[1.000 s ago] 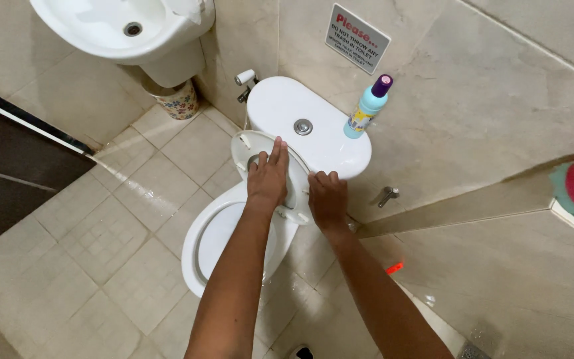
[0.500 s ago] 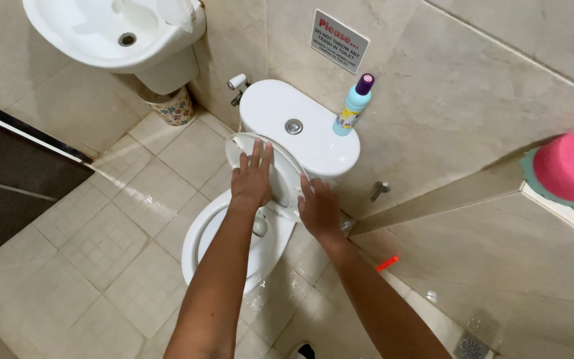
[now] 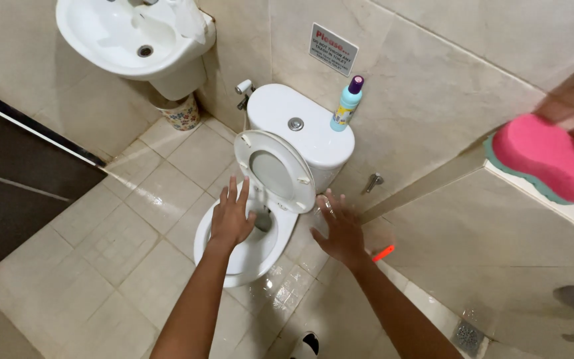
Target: The person uses a handheld bidet sprayer to rinse the toilet bowl and surrounding floor area. They then open the toilet lid and seat, pick up a cleaning spray bottle, and prepare to apply the cleaner to the toilet.
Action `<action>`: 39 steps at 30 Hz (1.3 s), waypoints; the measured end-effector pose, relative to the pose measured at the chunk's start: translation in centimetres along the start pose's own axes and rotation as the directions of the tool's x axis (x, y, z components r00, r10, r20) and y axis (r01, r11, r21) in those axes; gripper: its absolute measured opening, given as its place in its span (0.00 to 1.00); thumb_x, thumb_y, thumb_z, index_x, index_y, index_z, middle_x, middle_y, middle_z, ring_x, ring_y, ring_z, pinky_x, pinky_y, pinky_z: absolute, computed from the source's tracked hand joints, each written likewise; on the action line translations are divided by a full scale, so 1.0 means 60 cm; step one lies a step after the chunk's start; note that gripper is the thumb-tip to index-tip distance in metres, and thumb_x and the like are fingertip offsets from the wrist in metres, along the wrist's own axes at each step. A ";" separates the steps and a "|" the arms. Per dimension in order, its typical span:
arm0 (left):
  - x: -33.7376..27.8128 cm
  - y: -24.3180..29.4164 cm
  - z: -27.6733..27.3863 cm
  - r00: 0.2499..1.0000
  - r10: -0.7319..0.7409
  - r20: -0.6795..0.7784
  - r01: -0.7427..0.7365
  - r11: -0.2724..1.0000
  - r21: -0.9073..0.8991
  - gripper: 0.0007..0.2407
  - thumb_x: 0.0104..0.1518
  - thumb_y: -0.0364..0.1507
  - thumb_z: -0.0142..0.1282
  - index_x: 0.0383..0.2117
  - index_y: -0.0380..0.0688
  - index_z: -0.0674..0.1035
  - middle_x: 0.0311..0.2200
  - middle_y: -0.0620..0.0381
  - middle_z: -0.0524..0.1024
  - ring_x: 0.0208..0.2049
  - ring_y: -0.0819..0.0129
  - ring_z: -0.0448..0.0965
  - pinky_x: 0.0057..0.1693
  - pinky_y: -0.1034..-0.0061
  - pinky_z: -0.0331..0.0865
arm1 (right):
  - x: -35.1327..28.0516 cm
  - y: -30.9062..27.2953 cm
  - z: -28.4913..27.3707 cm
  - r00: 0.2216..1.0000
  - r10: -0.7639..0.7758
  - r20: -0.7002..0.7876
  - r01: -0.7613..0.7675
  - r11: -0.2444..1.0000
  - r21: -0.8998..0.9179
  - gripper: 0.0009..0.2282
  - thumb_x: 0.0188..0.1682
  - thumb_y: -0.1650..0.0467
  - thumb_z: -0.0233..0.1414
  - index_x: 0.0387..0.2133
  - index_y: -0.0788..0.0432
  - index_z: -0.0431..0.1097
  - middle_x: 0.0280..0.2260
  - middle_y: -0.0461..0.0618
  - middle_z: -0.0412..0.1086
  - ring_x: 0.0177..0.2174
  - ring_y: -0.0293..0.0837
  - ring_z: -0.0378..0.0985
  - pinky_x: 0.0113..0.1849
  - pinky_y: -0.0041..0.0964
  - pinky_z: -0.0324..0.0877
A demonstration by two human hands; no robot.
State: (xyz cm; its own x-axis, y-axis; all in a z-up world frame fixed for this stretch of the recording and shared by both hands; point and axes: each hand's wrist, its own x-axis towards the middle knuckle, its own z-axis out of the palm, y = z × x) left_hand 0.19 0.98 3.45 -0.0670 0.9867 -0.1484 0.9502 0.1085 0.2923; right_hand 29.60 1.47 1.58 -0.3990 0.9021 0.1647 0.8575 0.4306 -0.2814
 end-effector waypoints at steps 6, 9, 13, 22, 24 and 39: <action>-0.102 0.022 -0.052 0.992 0.101 -0.070 -0.102 0.995 -0.014 0.40 0.51 0.34 0.61 0.71 0.55 0.50 0.73 0.46 0.39 0.70 0.44 0.50 0.63 0.52 0.62 | -0.069 -0.005 -0.104 1.000 -0.024 -0.006 0.023 1.000 -0.017 0.40 0.42 0.56 0.60 0.67 0.52 0.48 0.69 0.56 0.45 0.64 0.68 0.49 0.58 0.69 0.51; -0.145 0.051 -0.087 0.986 0.135 -0.100 -0.139 0.990 -0.033 0.38 0.52 0.34 0.60 0.71 0.55 0.51 0.73 0.47 0.41 0.70 0.44 0.50 0.63 0.51 0.61 | -0.094 -0.007 -0.143 0.997 0.074 0.013 -0.074 0.997 -0.012 0.39 0.41 0.55 0.61 0.66 0.47 0.49 0.70 0.51 0.44 0.66 0.64 0.48 0.60 0.67 0.50; -0.177 0.082 -0.110 0.981 0.157 -0.115 -0.166 0.984 -0.072 0.38 0.53 0.33 0.60 0.71 0.56 0.52 0.73 0.48 0.40 0.71 0.44 0.48 0.63 0.51 0.61 | -0.125 -0.018 -0.198 0.990 0.143 0.007 -0.143 0.989 0.024 0.40 0.41 0.56 0.60 0.67 0.46 0.48 0.70 0.50 0.43 0.67 0.61 0.46 0.62 0.64 0.47; -0.191 0.160 -0.159 0.973 0.217 -0.083 -0.220 0.975 -0.031 0.36 0.54 0.34 0.59 0.70 0.58 0.51 0.73 0.49 0.38 0.72 0.46 0.46 0.65 0.53 0.58 | -0.157 -0.002 -0.266 0.974 0.221 -0.038 -0.217 0.972 0.091 0.39 0.45 0.58 0.59 0.69 0.47 0.46 0.70 0.50 0.42 0.68 0.57 0.43 0.63 0.59 0.43; -0.178 0.179 -0.160 0.958 0.262 -0.116 -0.264 0.964 -0.007 0.36 0.54 0.34 0.59 0.70 0.57 0.52 0.73 0.48 0.40 0.71 0.45 0.48 0.65 0.52 0.58 | -0.155 0.004 -0.270 0.962 0.263 -0.073 -0.251 0.958 0.139 0.39 0.43 0.59 0.59 0.68 0.48 0.46 0.70 0.49 0.44 0.68 0.56 0.44 0.64 0.57 0.44; -0.113 0.252 -0.168 0.932 0.333 -0.142 -0.331 0.943 0.041 0.37 0.53 0.35 0.61 0.70 0.55 0.53 0.73 0.46 0.43 0.69 0.45 0.52 0.65 0.54 0.58 | -0.065 0.047 -0.246 0.943 0.245 -0.225 -0.186 0.949 0.255 0.39 0.43 0.63 0.61 0.67 0.59 0.49 0.65 0.59 0.54 0.64 0.57 0.55 0.61 0.46 0.55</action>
State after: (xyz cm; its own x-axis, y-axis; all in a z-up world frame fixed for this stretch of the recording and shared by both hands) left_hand 11.95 -2.84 18.39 0.2108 0.9731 0.0930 0.9305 -0.2289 0.2858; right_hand 38.34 -1.26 14.12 -0.0931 0.9498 0.2988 0.8052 0.2483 -0.5386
